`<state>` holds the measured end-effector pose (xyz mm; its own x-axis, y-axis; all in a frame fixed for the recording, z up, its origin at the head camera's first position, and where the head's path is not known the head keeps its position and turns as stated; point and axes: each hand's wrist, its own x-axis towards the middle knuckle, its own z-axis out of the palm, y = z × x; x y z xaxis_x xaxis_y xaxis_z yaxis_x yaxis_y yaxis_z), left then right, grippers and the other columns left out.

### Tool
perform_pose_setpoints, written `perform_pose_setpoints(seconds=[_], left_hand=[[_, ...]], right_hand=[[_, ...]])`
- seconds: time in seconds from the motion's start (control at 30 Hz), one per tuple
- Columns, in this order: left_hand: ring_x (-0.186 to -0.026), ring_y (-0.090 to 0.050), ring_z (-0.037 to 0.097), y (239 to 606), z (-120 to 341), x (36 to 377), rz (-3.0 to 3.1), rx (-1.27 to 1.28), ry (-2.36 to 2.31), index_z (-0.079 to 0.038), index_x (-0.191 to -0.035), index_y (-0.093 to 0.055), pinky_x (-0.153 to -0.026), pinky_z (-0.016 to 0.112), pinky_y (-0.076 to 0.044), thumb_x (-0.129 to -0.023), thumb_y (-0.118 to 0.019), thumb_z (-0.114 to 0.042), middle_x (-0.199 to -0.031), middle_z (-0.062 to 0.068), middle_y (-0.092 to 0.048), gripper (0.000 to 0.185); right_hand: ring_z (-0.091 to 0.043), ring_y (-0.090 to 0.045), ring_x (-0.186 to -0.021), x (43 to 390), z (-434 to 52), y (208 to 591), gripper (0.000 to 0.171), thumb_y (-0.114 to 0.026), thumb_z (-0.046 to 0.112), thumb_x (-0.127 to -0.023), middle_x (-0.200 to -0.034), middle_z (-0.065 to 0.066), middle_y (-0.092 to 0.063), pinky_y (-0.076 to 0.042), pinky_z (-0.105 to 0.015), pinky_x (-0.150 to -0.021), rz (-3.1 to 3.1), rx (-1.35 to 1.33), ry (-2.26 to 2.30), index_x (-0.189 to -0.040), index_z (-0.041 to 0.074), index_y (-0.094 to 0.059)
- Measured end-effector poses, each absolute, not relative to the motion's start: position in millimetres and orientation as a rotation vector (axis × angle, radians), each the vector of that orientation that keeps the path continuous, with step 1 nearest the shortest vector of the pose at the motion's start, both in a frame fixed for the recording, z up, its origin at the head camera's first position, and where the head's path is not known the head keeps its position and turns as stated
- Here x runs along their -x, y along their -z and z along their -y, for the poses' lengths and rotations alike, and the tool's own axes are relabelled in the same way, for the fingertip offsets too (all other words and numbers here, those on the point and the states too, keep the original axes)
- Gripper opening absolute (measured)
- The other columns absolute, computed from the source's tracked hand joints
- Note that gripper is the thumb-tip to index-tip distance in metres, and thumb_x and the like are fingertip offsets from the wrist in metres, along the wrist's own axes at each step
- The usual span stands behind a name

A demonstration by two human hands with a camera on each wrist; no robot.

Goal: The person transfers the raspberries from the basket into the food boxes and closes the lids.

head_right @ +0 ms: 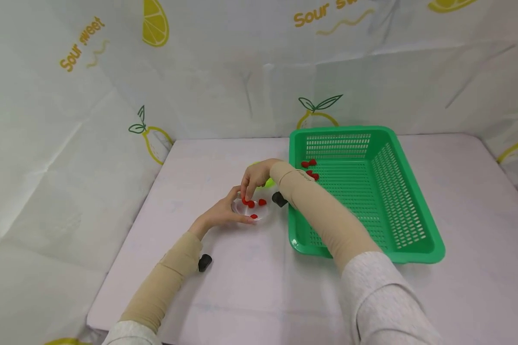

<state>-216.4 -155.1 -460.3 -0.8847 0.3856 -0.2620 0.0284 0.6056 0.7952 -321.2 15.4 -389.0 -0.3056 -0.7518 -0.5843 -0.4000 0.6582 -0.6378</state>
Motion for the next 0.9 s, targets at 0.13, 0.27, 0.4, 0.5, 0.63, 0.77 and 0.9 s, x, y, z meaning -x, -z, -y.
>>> perform_pose_setpoints(seconds=[0.13,0.27,0.4,0.5,0.63,0.77,0.9], left_hand=[[-0.134,-0.035,0.024,459.9,153.9,216.5,-2.416,-0.335,-1.195,-0.050,-0.133,-0.025,-0.107,0.051,-0.031,-0.061,-0.081,-0.055,-0.141,-0.005,-0.038,0.092],[-0.132,-0.037,0.024,458.3,154.0,216.8,-2.420,-0.344,-1.198,-0.050,-0.134,-0.023,-0.106,0.051,-0.031,-0.062,-0.081,-0.052,-0.142,-0.004,-0.038,0.092],[-0.131,-0.038,0.023,457.2,153.5,217.2,-2.419,-0.340,-1.203,-0.053,-0.133,-0.024,-0.106,0.051,-0.031,-0.063,-0.081,-0.051,-0.142,-0.004,-0.038,0.091],[-0.130,-0.038,0.023,457.2,153.3,217.2,-2.411,-0.328,-1.209,-0.053,-0.132,-0.024,-0.106,0.050,-0.032,-0.063,-0.081,-0.050,-0.141,-0.005,-0.038,0.090],[-0.129,-0.039,0.022,457.9,153.7,217.5,-2.410,-0.331,-1.212,-0.050,-0.133,-0.026,-0.105,0.049,-0.033,-0.063,-0.082,-0.049,-0.139,-0.004,-0.040,0.090],[-0.128,-0.040,0.022,459.3,154.0,217.5,-2.416,-0.332,-1.209,-0.049,-0.133,-0.026,-0.105,0.049,-0.033,-0.063,-0.082,-0.050,-0.139,-0.004,-0.040,0.090],[-0.130,-0.038,0.022,460.7,154.6,216.9,-2.418,-0.323,-1.205,-0.049,-0.134,-0.025,-0.106,0.050,-0.032,-0.062,-0.082,-0.051,-0.142,-0.003,-0.038,0.092]], right_hand=[[-0.014,-0.047,-0.110,319.1,-15.9,388.6,0.021,-0.064,0.019,-0.086,-0.100,0.006,-0.069,-0.038,-0.035,-0.098,-1.958,0.897,0.426,-0.105,0.015,-0.071],[-0.016,-0.047,-0.118,318.5,-16.6,388.4,0.021,-0.064,0.018,-0.086,-0.109,0.003,-0.067,-0.035,-0.039,-0.106,-1.982,0.919,0.403,-0.105,0.016,-0.071],[-0.015,-0.047,-0.116,318.9,-17.0,388.3,0.020,-0.064,0.019,-0.085,-0.110,0.004,-0.067,-0.035,-0.039,-0.105,-2.005,0.938,0.381,-0.104,0.018,-0.072],[-0.015,-0.047,-0.114,318.8,-17.3,388.2,0.021,-0.064,0.019,-0.085,-0.109,0.004,-0.066,-0.036,-0.038,-0.103,-1.997,0.939,0.382,-0.105,0.017,-0.071],[-0.014,-0.048,-0.112,318.8,-17.1,388.6,0.022,-0.064,0.018,-0.085,-0.108,0.005,-0.066,-0.037,-0.036,-0.103,-1.980,0.939,0.395,-0.106,0.016,-0.071],[-0.014,-0.049,-0.113,320.0,-16.5,390.9,0.023,-0.064,0.018,-0.086,-0.109,0.003,-0.067,-0.037,-0.036,-0.104,-1.958,0.939,0.422,-0.107,0.013,-0.070],[-0.014,-0.049,-0.115,320.9,-15.6,394.1,0.025,-0.064,0.017,-0.086,-0.115,0.000,-0.066,-0.037,-0.036,-0.105,-1.937,0.945,0.452,-0.109,0.009,-0.069]])
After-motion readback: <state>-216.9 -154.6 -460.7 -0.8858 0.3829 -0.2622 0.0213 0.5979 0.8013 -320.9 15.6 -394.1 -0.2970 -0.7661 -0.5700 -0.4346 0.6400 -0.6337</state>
